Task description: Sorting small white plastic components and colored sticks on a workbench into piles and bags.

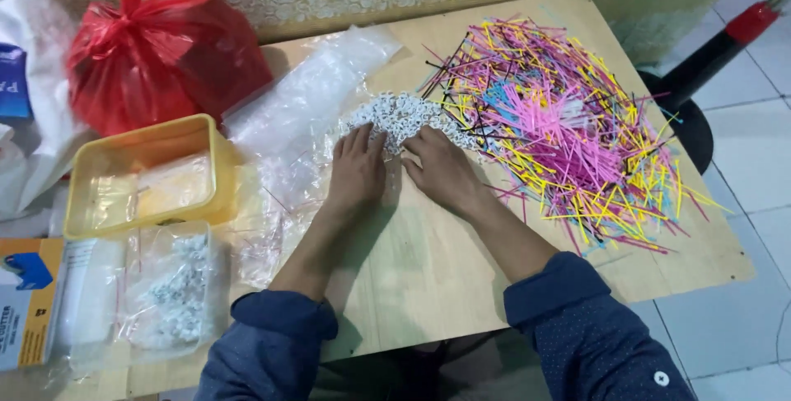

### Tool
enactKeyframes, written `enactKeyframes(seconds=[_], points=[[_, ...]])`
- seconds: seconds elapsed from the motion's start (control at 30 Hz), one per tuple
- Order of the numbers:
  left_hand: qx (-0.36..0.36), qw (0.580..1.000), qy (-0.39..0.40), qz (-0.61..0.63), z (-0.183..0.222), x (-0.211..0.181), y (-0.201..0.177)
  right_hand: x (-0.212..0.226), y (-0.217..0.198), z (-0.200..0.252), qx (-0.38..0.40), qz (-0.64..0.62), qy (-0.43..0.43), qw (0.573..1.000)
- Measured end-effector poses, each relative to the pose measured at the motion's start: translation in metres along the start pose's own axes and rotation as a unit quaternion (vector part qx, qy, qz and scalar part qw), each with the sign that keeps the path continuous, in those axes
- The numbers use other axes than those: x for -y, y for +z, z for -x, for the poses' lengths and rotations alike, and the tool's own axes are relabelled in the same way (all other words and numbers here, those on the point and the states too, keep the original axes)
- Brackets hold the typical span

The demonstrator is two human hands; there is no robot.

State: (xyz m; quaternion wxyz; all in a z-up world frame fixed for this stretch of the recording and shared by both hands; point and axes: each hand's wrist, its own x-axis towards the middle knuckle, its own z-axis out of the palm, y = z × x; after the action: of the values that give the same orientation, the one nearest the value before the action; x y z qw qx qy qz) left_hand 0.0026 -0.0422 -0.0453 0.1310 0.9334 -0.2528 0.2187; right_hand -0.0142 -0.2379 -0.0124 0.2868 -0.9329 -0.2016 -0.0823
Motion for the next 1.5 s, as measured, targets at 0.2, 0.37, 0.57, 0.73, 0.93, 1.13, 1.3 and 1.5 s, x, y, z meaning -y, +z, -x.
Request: enactKeyframes(seconds=[0.2,0.37,0.57,0.73,0.93,1.13,1.3,1.5], points=[[-0.093,0.994,0.038,0.041,-0.001,0.000,0.022,-0.005,0.007,0.000,0.016,0.014,-0.002,1.000],[-0.110,0.990,0.055,0.062,-0.005,0.003,0.039,-0.001,0.007,-0.001,-0.007,0.014,-0.005,1.000],[-0.105,0.990,0.049,0.076,-0.007,0.002,0.024,-0.005,-0.009,-0.001,-0.113,0.027,-0.010,0.993],[-0.113,0.989,0.059,0.070,-0.015,-0.014,0.011,-0.038,-0.024,0.001,-0.199,0.082,0.041,0.976],[-0.037,0.994,0.046,0.090,-0.053,-0.062,0.011,-0.072,-0.089,0.020,-0.285,0.130,0.196,0.929],[-0.178,0.965,0.071,0.179,-0.069,-0.099,0.046,-0.121,-0.105,0.037,-0.216,0.111,0.300,0.922],[-0.156,0.963,0.081,0.202,-0.061,-0.091,0.039,-0.144,-0.094,0.038,-0.154,0.121,0.261,0.945],[-0.129,0.960,0.049,0.244,-0.055,-0.091,0.035,-0.122,-0.082,0.032,-0.167,0.139,0.271,0.937]])
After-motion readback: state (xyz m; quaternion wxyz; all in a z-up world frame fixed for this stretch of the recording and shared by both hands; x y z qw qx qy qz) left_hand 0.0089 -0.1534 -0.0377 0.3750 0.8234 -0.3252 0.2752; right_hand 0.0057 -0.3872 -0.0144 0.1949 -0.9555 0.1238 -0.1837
